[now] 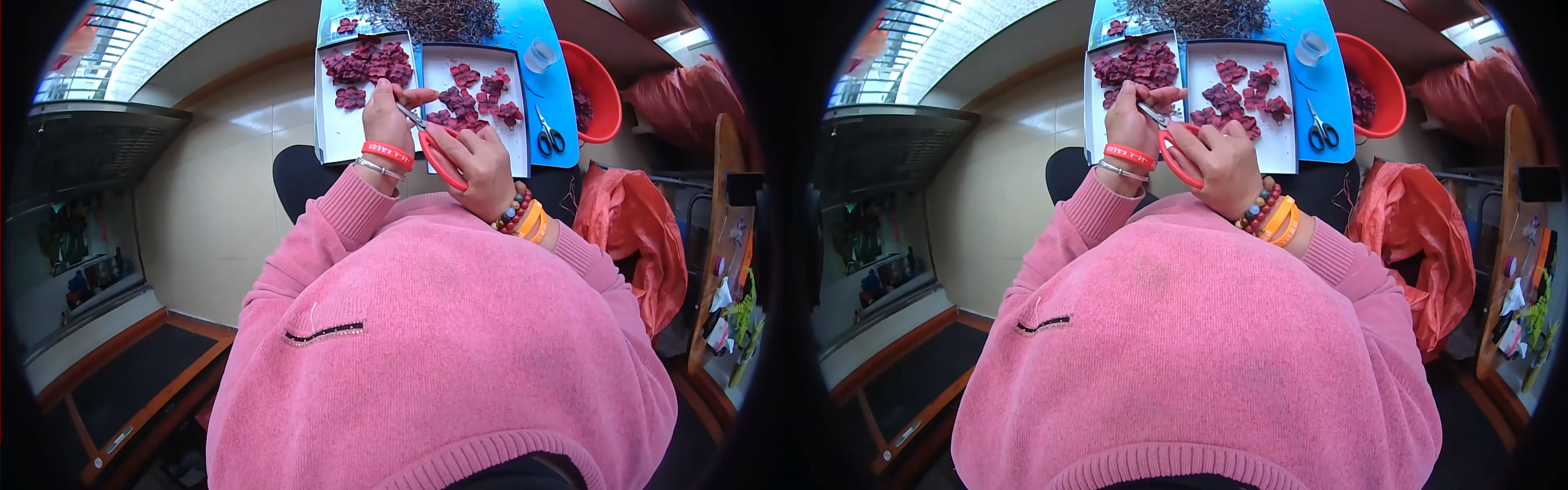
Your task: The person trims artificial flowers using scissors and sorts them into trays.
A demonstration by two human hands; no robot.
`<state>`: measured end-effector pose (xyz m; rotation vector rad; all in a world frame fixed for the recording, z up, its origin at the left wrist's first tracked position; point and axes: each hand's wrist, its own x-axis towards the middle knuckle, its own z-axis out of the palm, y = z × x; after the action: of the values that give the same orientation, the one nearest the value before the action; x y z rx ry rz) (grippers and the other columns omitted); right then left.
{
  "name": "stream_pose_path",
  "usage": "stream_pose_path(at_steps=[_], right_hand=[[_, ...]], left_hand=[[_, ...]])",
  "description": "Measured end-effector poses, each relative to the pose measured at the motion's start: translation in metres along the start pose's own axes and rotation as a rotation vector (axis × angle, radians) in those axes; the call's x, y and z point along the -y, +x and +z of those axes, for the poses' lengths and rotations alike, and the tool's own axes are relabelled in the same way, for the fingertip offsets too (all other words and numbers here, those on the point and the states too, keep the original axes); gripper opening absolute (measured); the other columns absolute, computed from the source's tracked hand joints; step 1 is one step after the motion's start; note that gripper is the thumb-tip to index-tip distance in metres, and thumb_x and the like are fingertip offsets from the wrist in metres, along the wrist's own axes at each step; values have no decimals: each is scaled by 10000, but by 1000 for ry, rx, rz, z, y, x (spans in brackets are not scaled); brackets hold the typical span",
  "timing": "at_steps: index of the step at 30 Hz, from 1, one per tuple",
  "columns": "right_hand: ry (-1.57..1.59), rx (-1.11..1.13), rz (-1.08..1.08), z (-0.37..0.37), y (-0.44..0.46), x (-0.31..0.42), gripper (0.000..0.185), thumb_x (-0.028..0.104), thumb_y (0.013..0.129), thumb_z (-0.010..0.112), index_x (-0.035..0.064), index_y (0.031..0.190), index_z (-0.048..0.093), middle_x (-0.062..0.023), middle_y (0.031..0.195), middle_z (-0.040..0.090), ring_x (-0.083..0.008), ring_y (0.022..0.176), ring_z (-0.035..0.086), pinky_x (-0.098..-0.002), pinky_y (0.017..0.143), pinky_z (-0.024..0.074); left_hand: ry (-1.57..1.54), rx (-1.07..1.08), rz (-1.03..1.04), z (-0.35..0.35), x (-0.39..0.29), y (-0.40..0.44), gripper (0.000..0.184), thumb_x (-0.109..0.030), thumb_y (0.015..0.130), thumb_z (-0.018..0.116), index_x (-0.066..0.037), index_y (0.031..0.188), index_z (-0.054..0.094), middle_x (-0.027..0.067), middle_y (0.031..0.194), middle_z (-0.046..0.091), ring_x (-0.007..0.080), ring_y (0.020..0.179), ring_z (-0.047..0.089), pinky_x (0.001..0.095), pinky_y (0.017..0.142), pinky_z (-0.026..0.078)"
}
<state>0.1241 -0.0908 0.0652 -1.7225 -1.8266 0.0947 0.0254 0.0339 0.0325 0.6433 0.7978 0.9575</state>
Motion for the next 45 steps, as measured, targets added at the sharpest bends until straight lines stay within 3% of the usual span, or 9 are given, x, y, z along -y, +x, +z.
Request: stream_pose_path(at_steps=[6,11,18,23,27,30,39,42,45], right_hand=[[1403,-94,927,6,0,6,233,169,857,592,-9,1003,622,-37,785,605,-48,632,503,-178,553,414],[2062,18,1076,13,-11,0,214,164,871,568,-2,995,621,-25,715,593,-62,585,486,-198,534,420],[-7,-121,-74,31,-15,0,260,147,735,659,91,988,637,-46,713,598,-161,584,534,-283,573,406],[-25,-195,-138,41,-23,-3,284,147,721,668,100,999,633,-40,716,598,-156,580,539,-275,542,398],[1520,-155,1090,21,-15,4,190,194,859,581,36,961,610,-25,740,603,-59,578,482,-184,441,365],[2016,-73,1113,27,-32,-8,257,187,856,587,-14,1016,592,-62,821,621,-32,574,506,-132,454,377],[22,-307,-19,38,-34,-12,238,161,733,615,77,955,602,-70,674,582,-216,615,579,-338,551,410],[149,-412,-70,31,-31,-11,331,118,689,656,68,1010,597,-110,771,618,-241,622,577,-331,571,432],[1301,-405,648,15,-27,12,260,142,836,611,-1,1053,583,-43,810,609,-101,593,513,-219,553,431]], left_hand=[[-94,212,-15,-7,1,-4,289,-220,963,243,-63,797,420,259,872,611,392,1003,557,446,903,396],[-180,282,-115,-14,8,-6,290,-198,957,270,-56,755,422,160,772,554,443,1079,494,515,997,310],[-121,41,-194,-33,27,2,313,-253,948,241,-56,750,383,249,850,587,435,968,551,503,909,403],[-114,70,-226,-36,29,-2,284,-233,939,258,-56,750,375,236,839,574,445,1006,523,520,921,382],[-131,187,-210,-29,32,-5,269,-211,941,261,-53,767,391,224,874,555,475,1116,444,533,984,314],[-129,270,-216,-23,34,-6,264,-208,941,259,-53,782,402,256,916,561,472,1128,438,543,994,295],[110,77,-74,4,32,-5,159,-140,859,283,-29,759,336,263,752,606,379,810,629,395,766,499],[252,124,22,16,20,-9,212,-169,899,279,-39,759,370,179,663,589,360,796,640,360,711,489],[-77,353,15,25,9,-12,267,-218,951,287,-25,811,409,142,659,571,406,820,622,396,741,477]])
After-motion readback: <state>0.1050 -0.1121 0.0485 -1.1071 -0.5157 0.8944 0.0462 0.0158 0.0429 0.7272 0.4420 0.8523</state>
